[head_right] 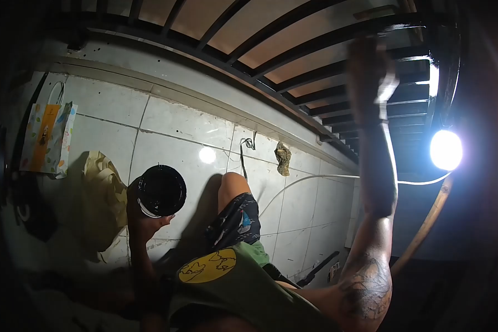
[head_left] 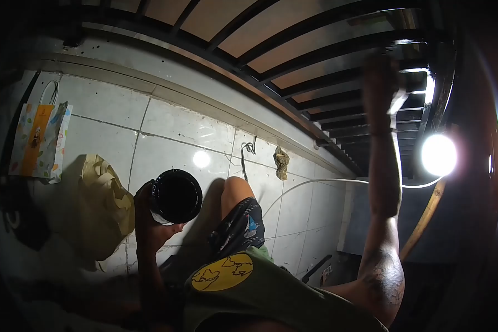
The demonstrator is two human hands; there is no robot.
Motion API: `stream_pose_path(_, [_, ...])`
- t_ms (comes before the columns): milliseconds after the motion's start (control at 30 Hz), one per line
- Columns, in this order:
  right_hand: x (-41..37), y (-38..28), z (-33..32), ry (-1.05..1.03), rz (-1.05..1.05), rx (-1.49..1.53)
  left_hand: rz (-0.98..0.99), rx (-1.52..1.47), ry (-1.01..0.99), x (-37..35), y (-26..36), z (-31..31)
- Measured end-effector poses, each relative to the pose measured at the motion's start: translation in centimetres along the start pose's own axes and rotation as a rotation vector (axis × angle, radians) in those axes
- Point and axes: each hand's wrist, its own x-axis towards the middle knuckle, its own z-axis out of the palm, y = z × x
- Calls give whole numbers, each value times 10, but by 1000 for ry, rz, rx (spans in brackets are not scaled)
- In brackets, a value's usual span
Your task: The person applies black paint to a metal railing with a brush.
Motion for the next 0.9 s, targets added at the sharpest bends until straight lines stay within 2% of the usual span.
stream_pose_path(67, [-36, -58, 20, -296, -162, -301, 27, 20, 24, 0, 0, -1])
stream_pose_path(100, [-25, -99, 5, -422, -63, -243, 56, 38, 50, 0, 0, -2])
stream_pose_path(167, [-38, -145, 6, -504, -34, 77, 71, 133, 60, -1, 11, -6])
stream_pose_path(233, [-92, -184, 55, -385, -467, -336, 87, 226, 66, -6, 14, -9])
stream_pose_path(300, [-73, -210, 38, -457, -117, 309, 49, 204, 75, -10, 11, -10])
stream_pose_path(333, [-76, -220, 44, -519, -91, 355, 46, 213, 78, -12, 9, -10])
stream_pose_path(367, [-80, -225, 45, -544, -24, 542, 31, 256, 61, -15, 5, -10])
stream_pose_path(433, [-82, -226, 46, -475, -43, 617, 16, 303, 44, -17, 7, -11])
stream_pose_path(500, [-80, -212, 41, -490, 162, 689, 77, 287, 64, -17, 14, -10])
stream_pose_path(533, [-74, -202, 34, -482, 206, 612, 72, 290, 65, -17, 14, -10])
stream_pose_path(567, [-71, -192, 29, -437, 248, 657, 79, 292, 60, -16, 15, -9])
stream_pose_path(633, [-81, -167, 37, -378, 196, 768, 82, 298, 37, -16, 22, -12])
stream_pose_path(700, [-78, -146, 32, -359, 229, 668, 143, 209, -91, -9, 42, -14])
stream_pose_path(733, [-76, -142, 19, -273, 275, 652, 138, 216, -94, -8, 45, -13])
stream_pose_path(800, [-74, -140, 0, -144, 308, 619, 222, 346, 30, -3, 48, -8])
stream_pose_path(833, [-78, -142, -11, -75, 350, 612, 221, 355, 24, -5, 43, -8])
stream_pose_path(867, [-82, -145, -22, -93, 450, 640, 189, 320, 37, -6, 34, -7])
stream_pose_path(900, [-93, -151, -26, -131, 633, 609, 157, 287, 52, -6, 31, -6])
